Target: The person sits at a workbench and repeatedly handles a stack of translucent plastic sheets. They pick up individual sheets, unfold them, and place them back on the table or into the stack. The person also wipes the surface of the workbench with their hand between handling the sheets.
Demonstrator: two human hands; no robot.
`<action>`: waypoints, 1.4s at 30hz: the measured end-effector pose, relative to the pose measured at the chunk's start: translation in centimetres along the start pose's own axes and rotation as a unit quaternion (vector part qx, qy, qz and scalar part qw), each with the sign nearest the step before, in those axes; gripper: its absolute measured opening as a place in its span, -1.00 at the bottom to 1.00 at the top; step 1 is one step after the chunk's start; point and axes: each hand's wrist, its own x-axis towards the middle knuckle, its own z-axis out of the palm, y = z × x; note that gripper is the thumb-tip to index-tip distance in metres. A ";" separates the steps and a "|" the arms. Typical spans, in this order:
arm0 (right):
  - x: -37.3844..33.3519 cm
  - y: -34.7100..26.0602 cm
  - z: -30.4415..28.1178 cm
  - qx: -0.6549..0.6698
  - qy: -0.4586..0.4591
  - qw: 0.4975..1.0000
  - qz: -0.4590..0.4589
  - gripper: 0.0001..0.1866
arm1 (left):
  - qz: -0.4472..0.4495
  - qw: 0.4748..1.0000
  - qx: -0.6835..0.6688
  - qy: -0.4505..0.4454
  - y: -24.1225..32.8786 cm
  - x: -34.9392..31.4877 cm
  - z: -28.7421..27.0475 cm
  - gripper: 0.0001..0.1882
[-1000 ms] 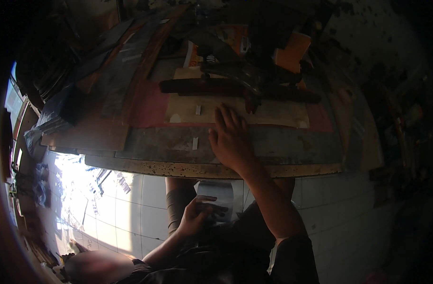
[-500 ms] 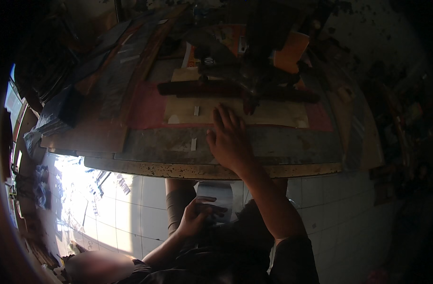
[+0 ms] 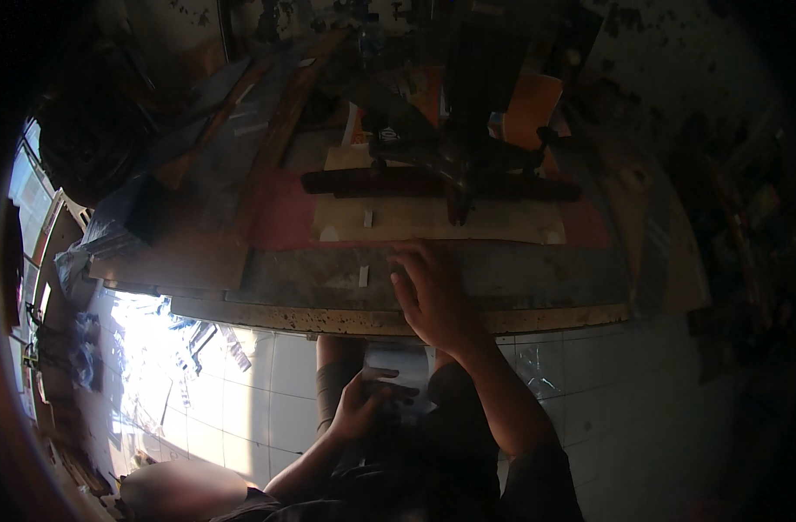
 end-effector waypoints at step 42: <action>-4.2 -13.1 -13.6 0.680 -0.110 0.598 -0.410 -0.30 | -0.001 1.000 0.026 -0.004 0.7 -0.8 0.9 -0.68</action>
